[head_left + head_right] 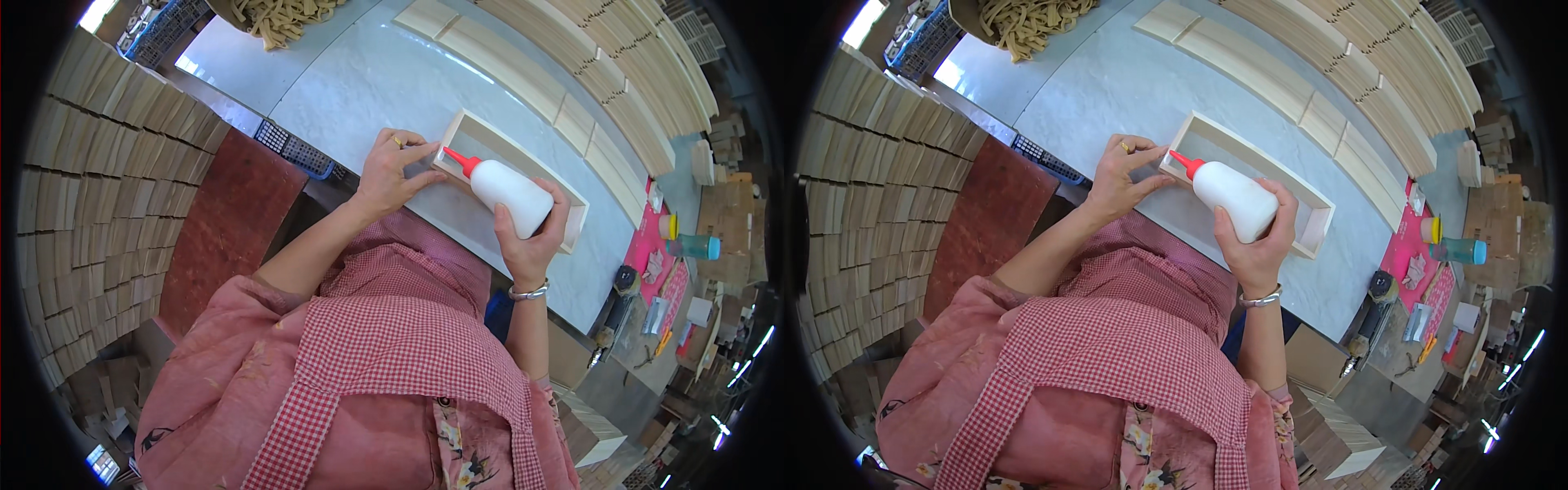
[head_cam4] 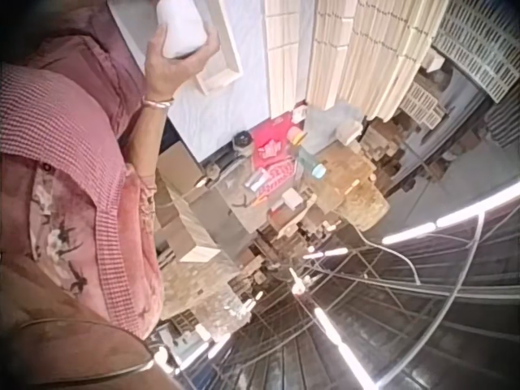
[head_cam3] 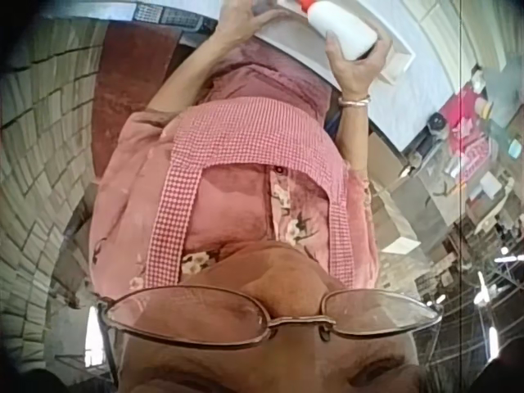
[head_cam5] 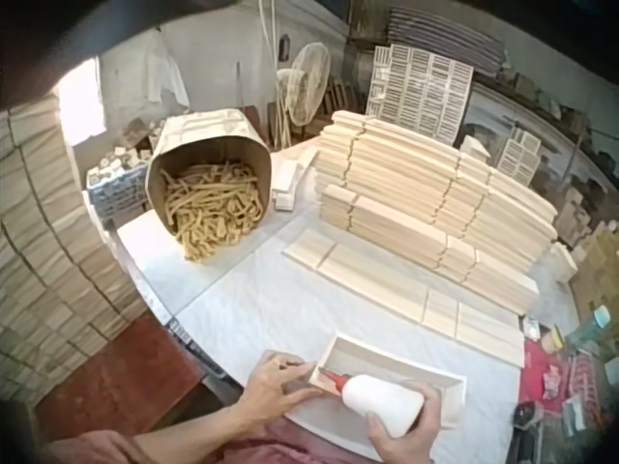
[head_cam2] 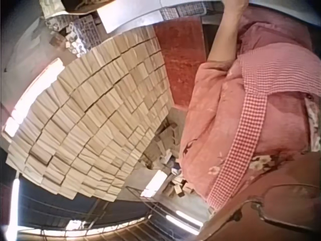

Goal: Assembling wooden boxes using a pneumatic nail gun and wood glue.

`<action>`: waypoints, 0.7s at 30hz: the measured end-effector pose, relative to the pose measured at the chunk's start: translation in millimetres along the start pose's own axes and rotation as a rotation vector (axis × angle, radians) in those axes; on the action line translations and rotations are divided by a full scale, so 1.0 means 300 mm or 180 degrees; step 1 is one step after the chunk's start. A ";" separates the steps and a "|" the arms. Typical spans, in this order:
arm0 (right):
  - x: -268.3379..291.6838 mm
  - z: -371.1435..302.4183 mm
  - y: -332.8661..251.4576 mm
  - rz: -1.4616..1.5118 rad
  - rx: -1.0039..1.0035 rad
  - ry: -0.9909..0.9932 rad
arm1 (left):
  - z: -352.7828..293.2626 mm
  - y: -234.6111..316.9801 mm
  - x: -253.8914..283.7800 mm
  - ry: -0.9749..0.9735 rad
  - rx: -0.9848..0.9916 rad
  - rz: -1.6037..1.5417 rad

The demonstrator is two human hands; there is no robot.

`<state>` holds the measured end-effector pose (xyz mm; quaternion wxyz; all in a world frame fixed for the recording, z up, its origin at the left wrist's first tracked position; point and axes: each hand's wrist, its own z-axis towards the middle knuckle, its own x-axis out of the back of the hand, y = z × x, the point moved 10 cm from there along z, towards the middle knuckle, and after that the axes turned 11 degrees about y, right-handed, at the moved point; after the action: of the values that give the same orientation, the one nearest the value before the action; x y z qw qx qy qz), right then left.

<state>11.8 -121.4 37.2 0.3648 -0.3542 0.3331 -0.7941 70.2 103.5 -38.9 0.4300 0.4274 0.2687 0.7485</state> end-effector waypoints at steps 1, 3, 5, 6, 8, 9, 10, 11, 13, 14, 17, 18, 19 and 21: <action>-0.004 0.011 -0.006 -0.0063 0.0093 0.0001 | -0.001 -0.002 0.000 -0.0003 0.0003 -0.0003; -0.013 0.031 -0.008 -0.0127 0.0191 0.0011 | -0.003 -0.003 -0.001 -0.0006 -0.0004 -0.0008; -0.021 0.055 -0.003 -0.0184 0.0290 0.0071 | -0.005 -0.001 0.002 0.0027 -0.0018 -0.0009; -0.026 0.067 -0.001 -0.0212 0.0340 0.0101 | -0.004 0.001 0.004 0.0043 -0.0025 -0.0010; -0.035 0.090 0.001 -0.0242 0.0398 0.0140 | -0.002 0.005 0.007 0.0062 -0.0044 -0.0015; -0.039 0.101 -0.001 -0.0288 0.0445 0.0162 | 0.000 0.008 0.008 0.0059 -0.0052 -0.0012; -0.044 0.112 -0.003 -0.0334 0.0491 0.0185 | 0.001 0.010 0.008 0.0057 -0.0059 -0.0009; -0.046 0.120 -0.006 -0.0381 0.0537 0.0209 | 0.003 0.012 0.008 0.0053 -0.0068 -0.0006; -0.048 0.131 -0.009 -0.0427 0.0588 0.0241 | 0.005 0.016 0.010 0.0050 -0.0085 -0.0005; -0.048 0.135 -0.011 -0.0443 0.0611 0.0252 | 0.004 0.016 0.010 0.0048 -0.0078 0.0007; -0.041 0.142 -0.013 -0.0503 0.0667 0.0291 | 0.004 0.013 0.007 0.0026 -0.0057 0.0036; -0.036 0.143 -0.013 -0.0507 0.0667 0.0299 | 0.004 0.012 0.006 0.0022 -0.0063 0.0032; -0.025 0.143 -0.012 -0.0535 0.0654 0.0316 | 0.004 0.011 0.006 0.0029 -0.0073 0.0032; 0.003 0.139 -0.011 -0.0598 0.0623 0.0354 | 0.004 0.009 0.005 0.0038 -0.0094 0.0027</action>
<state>43.8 -131.6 62.1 0.3026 -0.3020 0.2392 -0.8718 69.6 103.4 -35.6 0.4314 0.4177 0.2583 0.7568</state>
